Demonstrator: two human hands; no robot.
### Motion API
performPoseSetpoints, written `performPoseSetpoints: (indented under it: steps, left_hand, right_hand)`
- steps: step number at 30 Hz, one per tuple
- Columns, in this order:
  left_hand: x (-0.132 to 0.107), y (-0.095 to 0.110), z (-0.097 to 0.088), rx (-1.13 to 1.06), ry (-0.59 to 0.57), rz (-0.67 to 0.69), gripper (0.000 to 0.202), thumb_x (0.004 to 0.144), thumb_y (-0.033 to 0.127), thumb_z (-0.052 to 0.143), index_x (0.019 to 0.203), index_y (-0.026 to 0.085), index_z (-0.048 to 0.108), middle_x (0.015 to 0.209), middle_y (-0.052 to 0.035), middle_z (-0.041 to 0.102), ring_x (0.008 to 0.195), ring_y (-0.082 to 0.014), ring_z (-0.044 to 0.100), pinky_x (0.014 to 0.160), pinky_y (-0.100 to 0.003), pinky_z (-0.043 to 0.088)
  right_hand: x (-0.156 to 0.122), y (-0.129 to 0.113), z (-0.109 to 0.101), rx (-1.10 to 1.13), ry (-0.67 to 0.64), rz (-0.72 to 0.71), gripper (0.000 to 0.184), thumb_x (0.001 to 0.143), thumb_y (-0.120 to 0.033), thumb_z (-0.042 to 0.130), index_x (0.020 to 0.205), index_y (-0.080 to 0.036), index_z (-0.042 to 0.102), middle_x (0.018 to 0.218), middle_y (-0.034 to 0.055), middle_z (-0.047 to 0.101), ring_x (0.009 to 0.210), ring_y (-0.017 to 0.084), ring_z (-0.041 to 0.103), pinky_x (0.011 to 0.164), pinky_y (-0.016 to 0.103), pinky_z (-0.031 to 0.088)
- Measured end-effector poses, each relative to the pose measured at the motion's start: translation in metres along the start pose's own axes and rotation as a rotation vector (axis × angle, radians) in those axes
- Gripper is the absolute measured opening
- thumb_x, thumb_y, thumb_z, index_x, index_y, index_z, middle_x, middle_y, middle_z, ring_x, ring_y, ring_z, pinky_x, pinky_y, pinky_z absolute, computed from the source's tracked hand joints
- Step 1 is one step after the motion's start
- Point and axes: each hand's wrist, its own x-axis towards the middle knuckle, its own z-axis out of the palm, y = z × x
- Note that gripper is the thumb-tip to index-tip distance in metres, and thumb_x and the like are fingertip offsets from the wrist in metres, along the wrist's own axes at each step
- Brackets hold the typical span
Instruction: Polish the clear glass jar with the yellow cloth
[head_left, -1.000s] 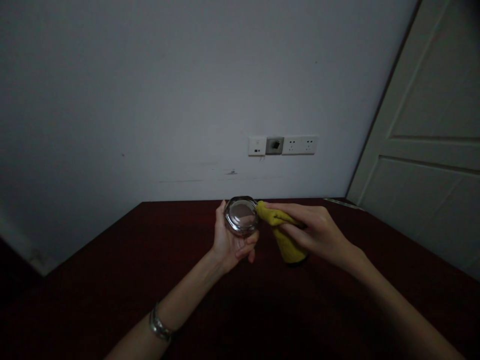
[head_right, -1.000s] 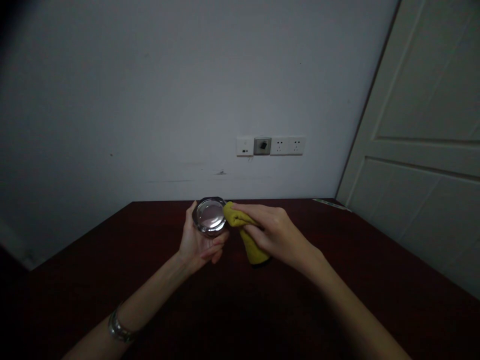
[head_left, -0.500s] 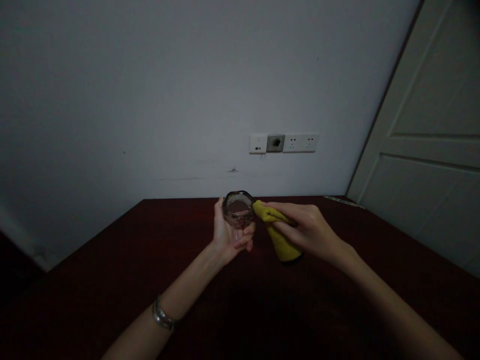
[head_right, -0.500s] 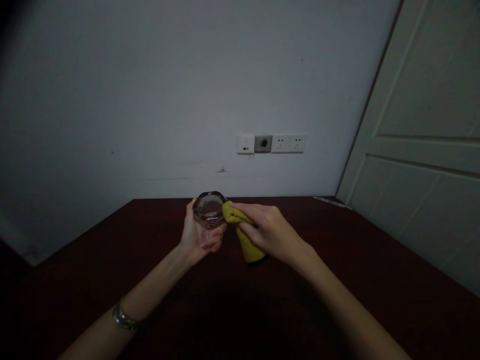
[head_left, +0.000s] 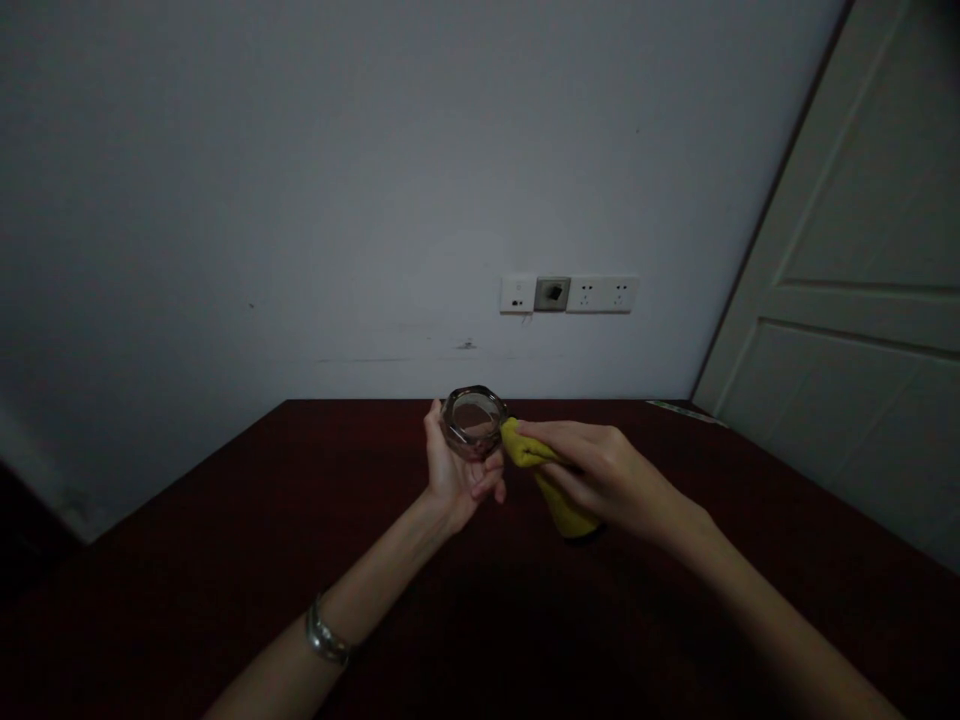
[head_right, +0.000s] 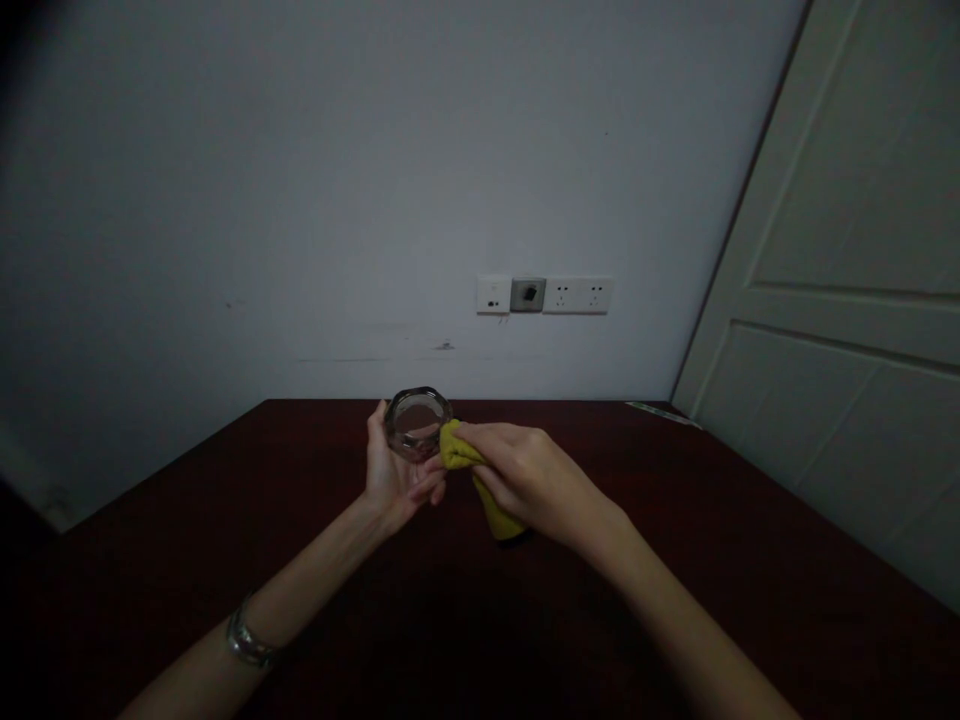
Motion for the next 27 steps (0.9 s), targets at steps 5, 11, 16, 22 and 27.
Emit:
performPoseSetpoints:
  steps: [5, 11, 16, 22, 27]
  left_hand:
    - [0.001, 0.002, 0.002, -0.061, 0.040, -0.045, 0.084, 0.077, 0.078, 0.011, 0.077, 0.011, 0.061, 0.040, 0.0039, 0.042, 0.024, -0.0060, 0.024, 0.028, -0.022, 0.037]
    - [0.002, 0.007, 0.003, -0.104, 0.067, -0.143, 0.084, 0.077, 0.077, 0.012, 0.078, 0.010, 0.062, 0.039, 0.0045, 0.040, 0.025, -0.0058, 0.023, 0.028, -0.020, 0.031]
    - [0.002, 0.007, 0.004, -0.094, 0.090, -0.141, 0.082, 0.076, 0.079, 0.015, 0.072, 0.011, 0.061, 0.039, 0.0049, 0.038, 0.025, -0.0051, 0.024, 0.028, -0.018, 0.027]
    - [0.006, 0.004, 0.004, -0.118, 0.211, -0.089, 0.070, 0.079, 0.074, 0.026, 0.066, 0.013, 0.058, 0.043, 0.0017, 0.047, 0.029, -0.0065, 0.034, 0.032, -0.019, 0.030]
    - [0.007, 0.002, 0.007, -0.148, 0.295, 0.031, 0.055, 0.083, 0.062, 0.038, 0.069, 0.014, 0.060, 0.059, -0.0039, 0.062, 0.047, -0.0137, 0.056, 0.047, -0.024, 0.044]
  right_hand:
    - [0.000, -0.001, 0.003, -0.031, -0.018, -0.041, 0.033, 0.083, -0.007, 0.049, 0.115, -0.007, 0.057, 0.110, 0.0180, 0.068, 0.098, 0.023, 0.068, 0.083, 0.036, 0.058]
    - [-0.001, -0.006, 0.007, -0.135, -0.004, -0.097, 0.029, 0.085, -0.006, 0.049, 0.113, -0.007, 0.057, 0.110, 0.0182, 0.068, 0.100, 0.024, 0.066, 0.083, 0.037, 0.058]
    - [-0.001, -0.008, 0.008, -0.187, -0.007, -0.126, 0.031, 0.084, -0.004, 0.050, 0.114, -0.008, 0.055, 0.109, 0.0169, 0.068, 0.103, 0.024, 0.065, 0.084, 0.038, 0.058]
    - [0.003, -0.014, 0.010, -0.165, -0.008, -0.149, 0.028, 0.085, -0.004, 0.049, 0.113, -0.007, 0.056, 0.107, 0.0169, 0.069, 0.101, 0.023, 0.066, 0.082, 0.035, 0.059]
    - [0.008, -0.025, 0.015, -0.213, 0.029, -0.245, 0.026, 0.086, -0.006, 0.049, 0.110, -0.003, 0.058, 0.106, 0.0187, 0.069, 0.102, 0.025, 0.066, 0.086, 0.036, 0.058]
